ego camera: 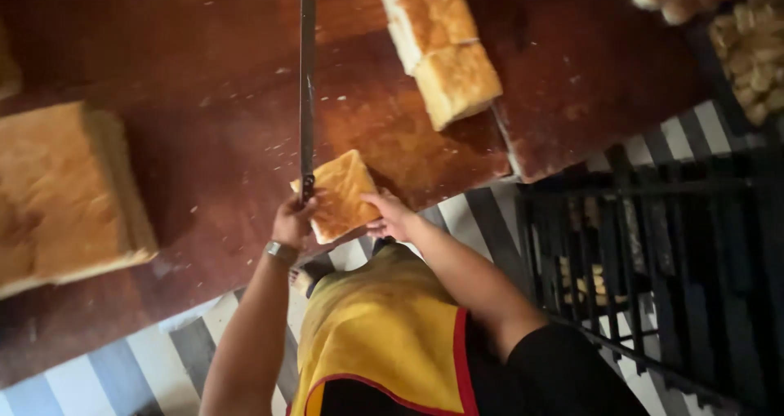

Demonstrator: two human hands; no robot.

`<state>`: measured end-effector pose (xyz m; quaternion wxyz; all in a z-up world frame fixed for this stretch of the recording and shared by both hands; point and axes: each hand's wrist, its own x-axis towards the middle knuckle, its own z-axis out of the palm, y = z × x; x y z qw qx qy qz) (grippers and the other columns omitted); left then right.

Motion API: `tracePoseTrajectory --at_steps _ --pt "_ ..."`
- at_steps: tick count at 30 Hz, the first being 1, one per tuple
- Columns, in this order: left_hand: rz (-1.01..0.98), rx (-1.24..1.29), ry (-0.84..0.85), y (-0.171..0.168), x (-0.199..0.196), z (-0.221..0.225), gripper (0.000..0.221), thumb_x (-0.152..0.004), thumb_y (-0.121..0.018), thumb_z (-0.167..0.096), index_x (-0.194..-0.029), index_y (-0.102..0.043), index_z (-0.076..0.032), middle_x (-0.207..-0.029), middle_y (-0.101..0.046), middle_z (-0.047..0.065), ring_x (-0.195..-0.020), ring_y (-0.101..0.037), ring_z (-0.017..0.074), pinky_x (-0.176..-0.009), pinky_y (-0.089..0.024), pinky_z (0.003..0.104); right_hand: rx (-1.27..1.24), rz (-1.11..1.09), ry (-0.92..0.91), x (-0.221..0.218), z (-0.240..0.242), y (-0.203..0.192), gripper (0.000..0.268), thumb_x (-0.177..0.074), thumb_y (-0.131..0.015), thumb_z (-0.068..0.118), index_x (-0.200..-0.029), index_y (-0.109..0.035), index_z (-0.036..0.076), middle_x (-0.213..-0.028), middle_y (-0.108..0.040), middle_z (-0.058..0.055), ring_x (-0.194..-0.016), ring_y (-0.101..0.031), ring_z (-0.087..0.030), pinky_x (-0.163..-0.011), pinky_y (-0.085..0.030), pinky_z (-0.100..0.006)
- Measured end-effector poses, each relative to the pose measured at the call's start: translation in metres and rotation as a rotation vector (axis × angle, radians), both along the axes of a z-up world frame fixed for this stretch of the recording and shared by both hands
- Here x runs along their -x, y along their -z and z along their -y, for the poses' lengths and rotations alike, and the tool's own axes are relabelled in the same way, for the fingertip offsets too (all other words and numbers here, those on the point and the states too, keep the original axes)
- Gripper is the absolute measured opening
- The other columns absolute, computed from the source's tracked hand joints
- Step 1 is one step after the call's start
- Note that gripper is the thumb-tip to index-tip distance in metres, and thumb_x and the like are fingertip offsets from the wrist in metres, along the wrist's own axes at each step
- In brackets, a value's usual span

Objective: Spread cream onto large sheets of bread and slice them into smaller portions.

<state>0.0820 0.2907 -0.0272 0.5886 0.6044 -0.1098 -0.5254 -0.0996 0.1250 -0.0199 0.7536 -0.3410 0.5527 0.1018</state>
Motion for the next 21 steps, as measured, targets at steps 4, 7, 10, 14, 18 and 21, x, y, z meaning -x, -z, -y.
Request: tracePoseTrajectory --at_steps 4,7,10,14,18,21 --pt "-0.099 0.002 0.034 0.008 0.072 0.078 0.024 -0.099 -0.063 -0.018 -0.12 -0.073 -0.012 -0.07 -0.051 -0.008 -0.049 -0.036 0.0042 -0.043 -0.025 0.022 0.02 0.126 0.277 0.095 0.058 0.041 0.054 -0.085 -0.074 0.036 -0.134 -0.054 0.021 -0.13 -0.064 -0.009 -0.116 -0.063 -0.031 -0.091 -0.055 -0.053" --pt "-0.267 0.104 0.041 0.016 0.119 0.141 0.025 -0.101 -0.06 -0.016 -0.124 -0.07 -0.012 -0.073 -0.051 -0.008 -0.054 -0.044 0.0042 -0.047 -0.031 0.021 0.076 0.133 0.501 0.154 0.11 0.047 0.045 -0.081 -0.074 0.03 -0.124 -0.063 0.018 -0.113 -0.071 -0.007 -0.106 -0.068 -0.026 -0.085 -0.059 -0.051" --pt "-0.305 0.142 0.026 0.032 0.154 0.205 0.024 -0.104 -0.059 -0.013 -0.126 -0.068 -0.009 -0.081 -0.059 -0.007 -0.06 -0.048 0.0045 -0.054 -0.041 0.022 0.106 0.154 0.587 0.201 0.168 0.058 0.041 -0.085 -0.071 0.031 -0.122 -0.066 0.015 -0.112 -0.073 -0.007 -0.103 -0.069 -0.025 -0.081 -0.058 -0.045" --pt "-0.509 0.199 -0.106 0.039 0.177 0.248 0.012 -0.102 -0.058 -0.011 -0.113 -0.063 -0.011 -0.074 -0.057 -0.005 -0.057 -0.052 0.0063 -0.051 -0.045 0.025 0.158 0.195 0.587 0.222 0.224 0.046 0.041 -0.087 -0.07 0.033 -0.124 -0.064 0.015 -0.114 -0.072 -0.006 -0.104 -0.068 -0.024 -0.081 -0.056 -0.042" --pt "-0.236 0.067 -0.131 0.031 0.167 0.223 0.015 -0.098 -0.066 -0.019 -0.096 -0.055 -0.009 -0.068 -0.058 0.002 -0.052 -0.054 0.0122 -0.045 -0.044 0.03 0.147 0.234 0.503 0.208 0.251 0.016 0.047 -0.087 -0.068 0.038 -0.129 -0.06 0.017 -0.115 -0.073 -0.004 -0.105 -0.07 -0.022 -0.084 -0.059 -0.044" --pt "0.332 -0.06 0.035 0.06 0.153 0.135 0.024 -0.092 -0.077 -0.02 -0.097 -0.06 -0.003 -0.072 -0.055 0.0 -0.064 -0.053 0.0125 -0.057 -0.048 0.031 0.246 -0.104 0.309 0.208 0.258 -0.01 0.051 -0.089 -0.065 0.05 -0.131 -0.06 0.022 -0.11 -0.072 -0.009 -0.086 -0.068 -0.029 -0.073 -0.057 -0.049"
